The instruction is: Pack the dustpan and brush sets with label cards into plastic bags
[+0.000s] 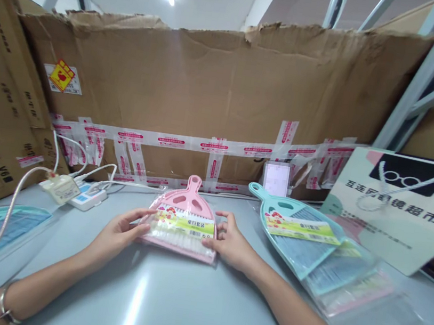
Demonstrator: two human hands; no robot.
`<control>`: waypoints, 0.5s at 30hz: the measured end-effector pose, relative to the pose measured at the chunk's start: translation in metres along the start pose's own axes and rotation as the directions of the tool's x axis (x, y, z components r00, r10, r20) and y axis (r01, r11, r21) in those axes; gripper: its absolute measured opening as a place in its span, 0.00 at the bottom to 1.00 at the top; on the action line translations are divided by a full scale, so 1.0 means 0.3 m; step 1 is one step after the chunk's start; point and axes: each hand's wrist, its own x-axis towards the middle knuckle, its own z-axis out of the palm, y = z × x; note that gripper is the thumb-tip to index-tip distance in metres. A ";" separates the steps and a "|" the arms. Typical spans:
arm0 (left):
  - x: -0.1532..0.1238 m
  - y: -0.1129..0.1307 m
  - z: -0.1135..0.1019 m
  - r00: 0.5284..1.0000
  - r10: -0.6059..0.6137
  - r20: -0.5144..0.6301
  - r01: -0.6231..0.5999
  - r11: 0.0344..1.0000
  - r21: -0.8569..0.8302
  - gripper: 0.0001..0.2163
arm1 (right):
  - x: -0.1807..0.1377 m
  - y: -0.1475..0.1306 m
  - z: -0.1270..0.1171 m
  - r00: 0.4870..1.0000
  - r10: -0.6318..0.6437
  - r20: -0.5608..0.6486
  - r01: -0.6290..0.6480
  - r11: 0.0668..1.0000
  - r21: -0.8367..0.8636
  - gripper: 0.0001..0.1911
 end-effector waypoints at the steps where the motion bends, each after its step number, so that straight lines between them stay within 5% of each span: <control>1: -0.002 0.003 -0.001 0.999 0.034 0.025 -0.033 0.998 -0.052 0.22 | 0.001 -0.004 0.004 0.999 -0.034 -0.008 0.034 0.996 0.076 0.36; 7: -0.012 0.019 0.000 0.983 0.160 0.089 -0.138 0.968 -0.209 0.34 | -0.013 -0.034 0.011 0.959 -0.284 0.005 0.281 0.951 0.129 0.31; 15: -0.013 0.026 0.006 0.987 0.140 0.081 -0.119 0.968 -0.223 0.37 | -0.017 -0.038 0.005 0.945 -0.325 0.031 0.320 0.941 0.111 0.29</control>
